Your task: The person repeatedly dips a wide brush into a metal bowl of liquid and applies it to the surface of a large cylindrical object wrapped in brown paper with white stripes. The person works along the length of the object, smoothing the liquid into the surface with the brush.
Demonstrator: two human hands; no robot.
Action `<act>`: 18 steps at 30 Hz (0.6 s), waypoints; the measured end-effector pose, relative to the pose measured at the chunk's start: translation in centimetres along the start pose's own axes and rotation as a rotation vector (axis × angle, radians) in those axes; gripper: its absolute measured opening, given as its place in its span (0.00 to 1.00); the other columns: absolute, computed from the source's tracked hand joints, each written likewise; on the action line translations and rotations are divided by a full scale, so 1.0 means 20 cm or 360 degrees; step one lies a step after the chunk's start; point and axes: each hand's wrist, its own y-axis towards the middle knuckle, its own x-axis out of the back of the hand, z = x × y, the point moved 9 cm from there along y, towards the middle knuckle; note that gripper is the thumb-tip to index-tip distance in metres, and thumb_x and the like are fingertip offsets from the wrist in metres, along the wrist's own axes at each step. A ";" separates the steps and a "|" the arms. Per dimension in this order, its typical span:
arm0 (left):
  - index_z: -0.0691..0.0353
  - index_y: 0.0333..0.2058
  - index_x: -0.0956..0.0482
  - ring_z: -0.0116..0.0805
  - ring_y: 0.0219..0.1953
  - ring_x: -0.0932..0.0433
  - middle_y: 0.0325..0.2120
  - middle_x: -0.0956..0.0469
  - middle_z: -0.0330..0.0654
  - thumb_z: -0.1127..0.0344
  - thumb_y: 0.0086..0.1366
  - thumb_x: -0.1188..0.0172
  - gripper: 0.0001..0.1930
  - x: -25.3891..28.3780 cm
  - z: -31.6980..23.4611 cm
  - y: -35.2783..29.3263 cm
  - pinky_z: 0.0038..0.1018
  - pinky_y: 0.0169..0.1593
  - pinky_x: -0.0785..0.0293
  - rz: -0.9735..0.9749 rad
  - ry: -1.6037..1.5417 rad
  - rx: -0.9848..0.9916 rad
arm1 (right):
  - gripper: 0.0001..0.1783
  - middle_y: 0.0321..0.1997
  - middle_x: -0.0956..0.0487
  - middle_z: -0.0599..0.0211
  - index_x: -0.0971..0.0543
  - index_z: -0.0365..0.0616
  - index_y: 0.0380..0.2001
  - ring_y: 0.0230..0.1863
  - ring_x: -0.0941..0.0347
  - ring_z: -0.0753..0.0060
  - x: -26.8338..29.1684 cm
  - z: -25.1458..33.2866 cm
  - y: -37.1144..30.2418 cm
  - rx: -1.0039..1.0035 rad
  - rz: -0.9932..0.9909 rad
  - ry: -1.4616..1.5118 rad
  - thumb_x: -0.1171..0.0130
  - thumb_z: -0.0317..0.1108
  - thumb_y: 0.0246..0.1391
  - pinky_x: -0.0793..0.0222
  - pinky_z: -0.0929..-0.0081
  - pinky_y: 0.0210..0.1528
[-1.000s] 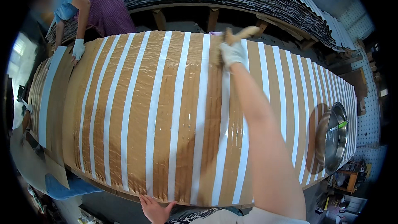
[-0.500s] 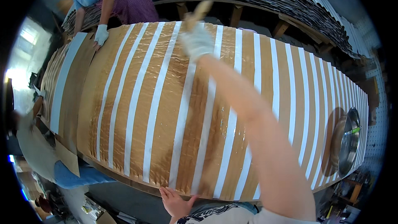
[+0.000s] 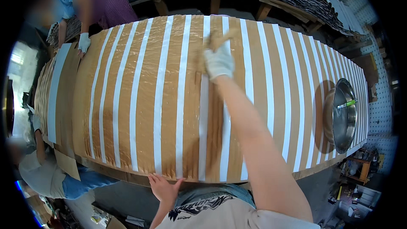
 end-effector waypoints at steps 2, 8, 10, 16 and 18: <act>0.88 0.56 0.34 0.63 0.66 0.39 0.58 0.34 0.75 0.20 0.48 0.42 0.64 0.01 0.01 -0.01 0.40 0.71 0.45 -0.0041 -0.0034 0.0014 | 0.34 0.59 0.25 0.45 0.31 0.44 0.61 0.60 0.29 0.43 0.17 -0.26 0.03 -0.0157 -0.0003 0.0012 0.43 0.49 0.53 0.34 0.54 0.62; 0.89 0.57 0.35 0.65 0.66 0.40 0.58 0.35 0.76 0.19 0.48 0.42 0.65 -0.01 -0.02 -0.01 0.42 0.69 0.42 -0.0097 0.0012 -0.0065 | 0.33 0.55 0.23 0.47 0.28 0.42 0.57 0.54 0.24 0.43 0.54 -0.53 0.21 -0.0350 -0.0240 -0.0571 0.43 0.54 0.56 0.29 0.52 0.55; 0.89 0.57 0.36 0.65 0.66 0.40 0.59 0.35 0.75 0.19 0.47 0.42 0.66 0.01 -0.02 -0.02 0.42 0.68 0.40 -0.0125 -0.0075 -0.0020 | 0.29 0.50 0.20 0.45 0.25 0.39 0.51 0.52 0.23 0.43 0.40 -0.13 0.08 -0.0049 -0.0239 -0.0342 0.44 0.52 0.57 0.28 0.52 0.54; 0.88 0.57 0.35 0.64 0.66 0.39 0.58 0.34 0.74 0.20 0.47 0.41 0.64 0.01 -0.03 -0.04 0.41 0.68 0.39 -0.0147 -0.0046 -0.0030 | 0.28 0.51 0.24 0.40 0.34 0.40 0.57 0.51 0.23 0.42 -0.38 0.73 -0.57 0.0195 0.0621 0.0127 0.48 0.47 0.60 0.27 0.52 0.54; 0.87 0.56 0.34 0.64 0.65 0.38 0.58 0.34 0.74 0.20 0.47 0.40 0.64 0.02 -0.04 -0.04 0.41 0.68 0.39 -0.0181 -0.0046 -0.0047 | 0.33 0.53 0.23 0.40 0.38 0.41 0.61 0.51 0.22 0.42 -0.53 0.83 -0.72 0.0257 0.0685 0.0142 0.48 0.49 0.58 0.26 0.52 0.53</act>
